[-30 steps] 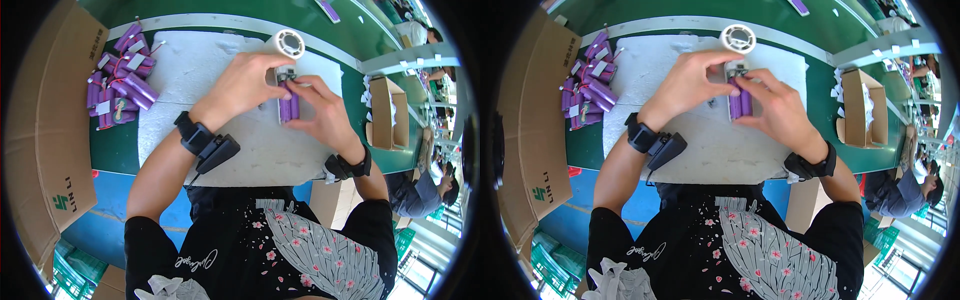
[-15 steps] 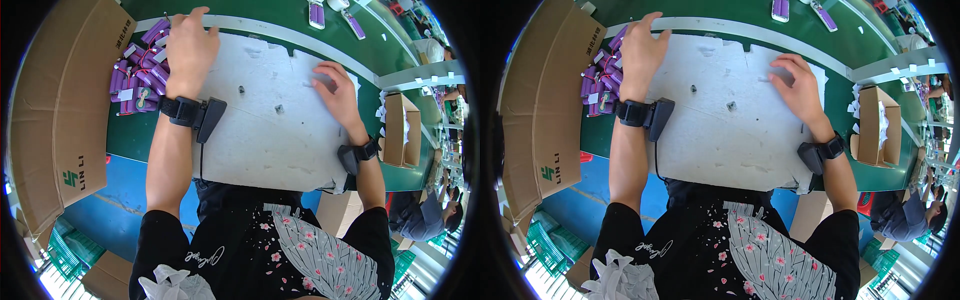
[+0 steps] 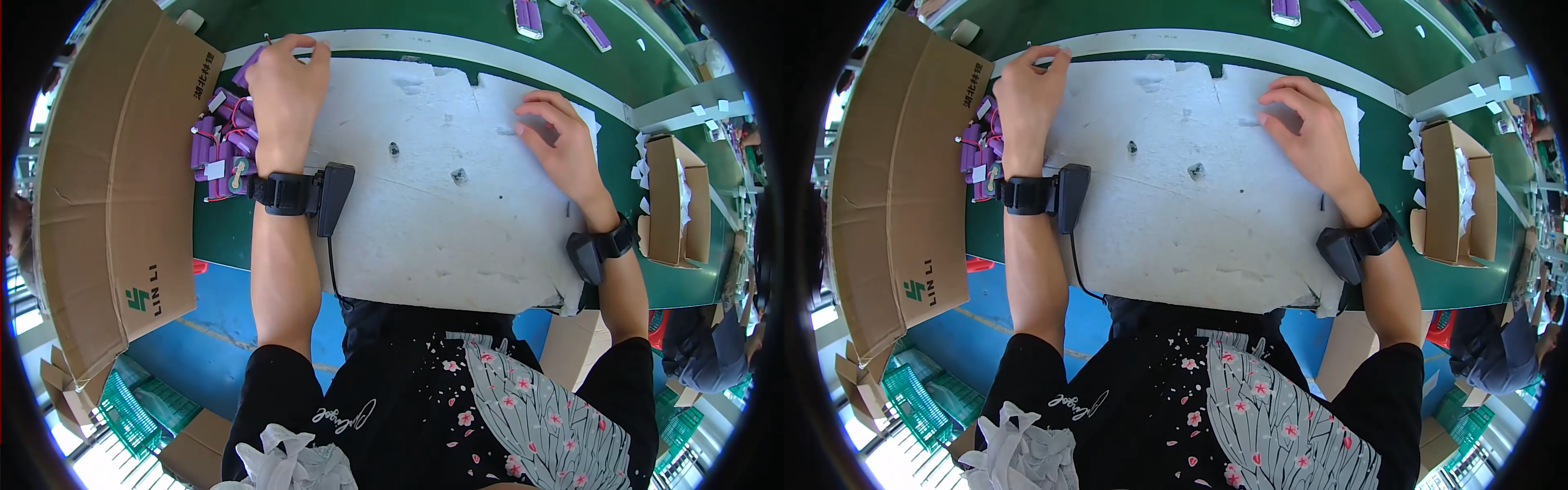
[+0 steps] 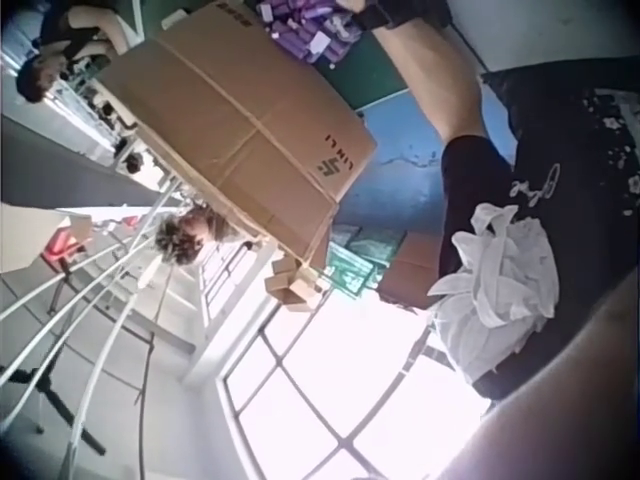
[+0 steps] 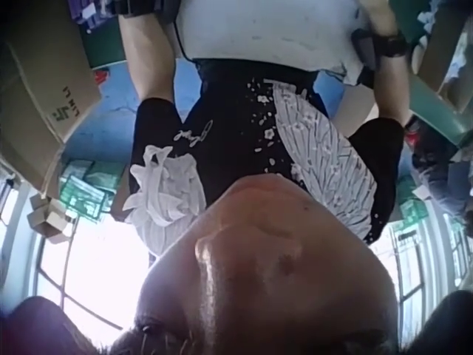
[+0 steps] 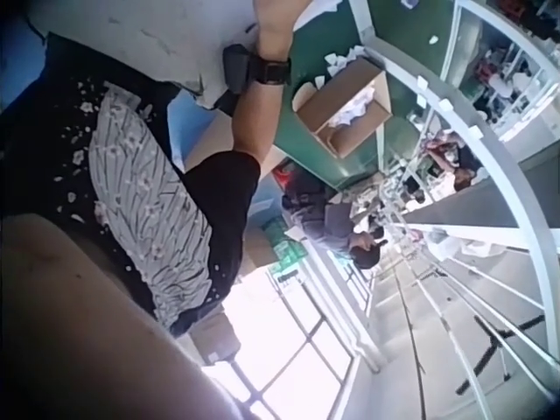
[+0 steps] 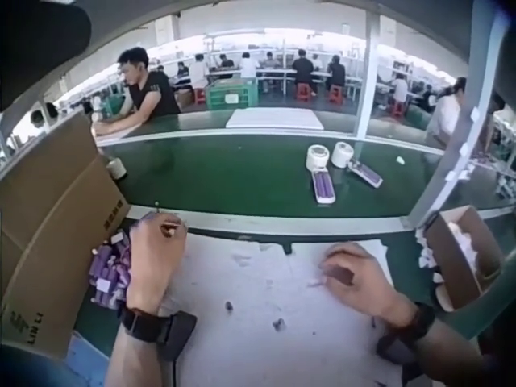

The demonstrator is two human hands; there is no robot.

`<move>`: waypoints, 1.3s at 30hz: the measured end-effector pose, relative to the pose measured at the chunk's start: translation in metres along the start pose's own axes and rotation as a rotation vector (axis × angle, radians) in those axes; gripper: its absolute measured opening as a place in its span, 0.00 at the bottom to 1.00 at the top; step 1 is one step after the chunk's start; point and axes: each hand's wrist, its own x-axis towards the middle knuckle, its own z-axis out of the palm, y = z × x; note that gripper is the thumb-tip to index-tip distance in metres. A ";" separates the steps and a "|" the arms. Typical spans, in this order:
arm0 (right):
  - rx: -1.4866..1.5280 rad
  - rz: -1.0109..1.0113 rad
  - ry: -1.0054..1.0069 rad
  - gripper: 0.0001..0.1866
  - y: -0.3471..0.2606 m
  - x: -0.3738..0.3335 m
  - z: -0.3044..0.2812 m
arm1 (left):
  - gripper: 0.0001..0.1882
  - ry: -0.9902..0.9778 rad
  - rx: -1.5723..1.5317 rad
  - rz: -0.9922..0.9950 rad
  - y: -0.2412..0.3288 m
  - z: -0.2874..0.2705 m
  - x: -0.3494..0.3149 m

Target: The person connects a battery pack to a circuit board inside a fan housing, fits the batteries into the compartment, and sets the fan aside. They then reach into a box to retrieve another battery pack and apply a piece of tape to it.

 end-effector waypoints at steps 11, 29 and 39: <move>0.032 0.020 0.018 0.14 -0.010 0.002 -0.001 | 0.10 0.244 -0.627 0.287 0.039 -0.006 -0.021; 0.375 0.028 -0.302 0.37 -0.067 -0.016 0.005 | 0.07 -0.726 -1.665 0.089 0.078 0.000 -0.066; 0.479 0.027 -0.209 0.35 -0.049 -0.020 0.018 | 0.09 -0.853 -1.616 0.250 0.083 0.005 -0.072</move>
